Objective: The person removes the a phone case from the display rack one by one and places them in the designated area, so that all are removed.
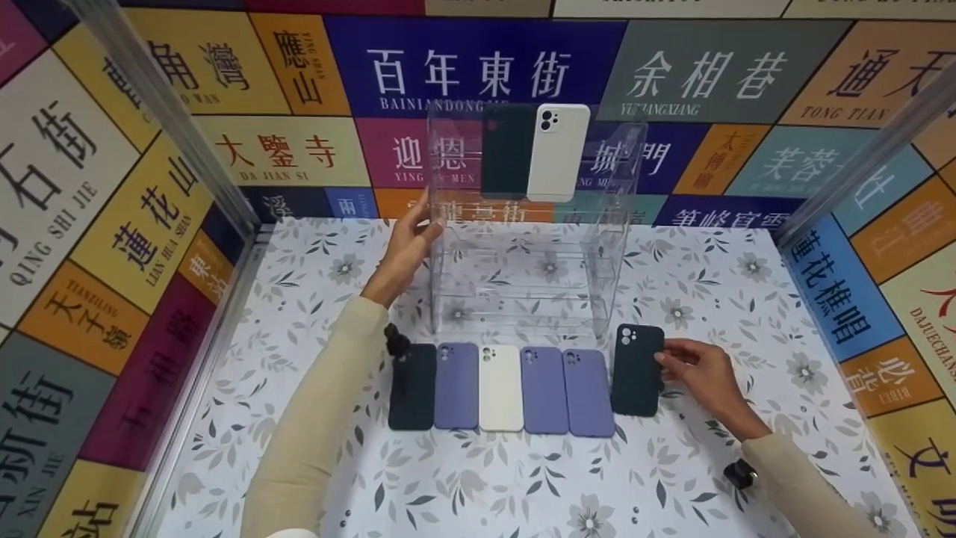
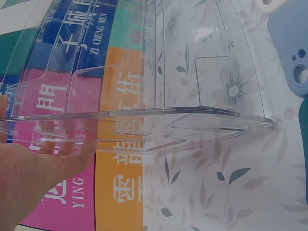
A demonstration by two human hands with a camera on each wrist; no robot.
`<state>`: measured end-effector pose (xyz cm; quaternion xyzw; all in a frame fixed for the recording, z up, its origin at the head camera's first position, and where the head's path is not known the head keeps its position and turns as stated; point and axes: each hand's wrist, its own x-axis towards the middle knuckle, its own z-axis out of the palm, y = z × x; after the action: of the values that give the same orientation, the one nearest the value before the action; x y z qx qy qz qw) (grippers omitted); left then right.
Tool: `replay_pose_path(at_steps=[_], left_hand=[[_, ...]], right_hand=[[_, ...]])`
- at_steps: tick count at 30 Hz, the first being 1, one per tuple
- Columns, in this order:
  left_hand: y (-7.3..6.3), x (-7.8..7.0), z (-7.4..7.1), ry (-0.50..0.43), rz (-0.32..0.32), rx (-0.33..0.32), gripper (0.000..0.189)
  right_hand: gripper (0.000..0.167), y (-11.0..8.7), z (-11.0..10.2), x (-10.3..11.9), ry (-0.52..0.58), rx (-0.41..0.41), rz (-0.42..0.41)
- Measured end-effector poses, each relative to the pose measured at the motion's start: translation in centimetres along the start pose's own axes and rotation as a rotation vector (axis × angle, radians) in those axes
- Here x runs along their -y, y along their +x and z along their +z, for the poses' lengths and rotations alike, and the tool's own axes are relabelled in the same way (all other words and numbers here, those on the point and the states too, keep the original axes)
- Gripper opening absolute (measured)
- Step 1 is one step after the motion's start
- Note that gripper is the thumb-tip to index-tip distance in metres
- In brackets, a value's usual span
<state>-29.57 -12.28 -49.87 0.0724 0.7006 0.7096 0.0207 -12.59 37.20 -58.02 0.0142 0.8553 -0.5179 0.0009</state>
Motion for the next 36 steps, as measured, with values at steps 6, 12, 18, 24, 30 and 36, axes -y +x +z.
replay_pose_path(at_steps=[6, 12, 18, 24, 30, 36], left_hand=[[-0.1, 0.1, 0.0, 0.007, -0.005, -0.006, 0.071], [0.0, 0.2, 0.0, -0.009, -0.025, -0.003, 0.072], [0.0, 0.1, 0.0, -0.010, -0.024, -0.002, 0.073], [0.1, 0.1, 0.0, -0.009, -0.022, -0.003, 0.073], [0.2, 0.1, 0.0, 0.006, -0.001, 0.007, 0.073], [0.1, 0.0, 0.0, -0.002, -0.005, -0.007, 0.072]], right_hand=[[0.036, -0.1, 0.1, -0.4, 0.015, 0.039, 0.028], [0.037, -0.3, 0.5, -0.9, 0.017, 0.076, 0.070], [0.035, -0.5, 0.8, -1.3, -0.035, 0.135, 0.099], [0.034, -0.7, 0.9, -1.4, -0.054, 0.162, 0.099], [0.029, -0.2, 0.5, -1.1, -0.095, 0.205, 0.087], [0.024, 1.3, -0.2, 0.6, -0.168, 0.204, 0.019]])
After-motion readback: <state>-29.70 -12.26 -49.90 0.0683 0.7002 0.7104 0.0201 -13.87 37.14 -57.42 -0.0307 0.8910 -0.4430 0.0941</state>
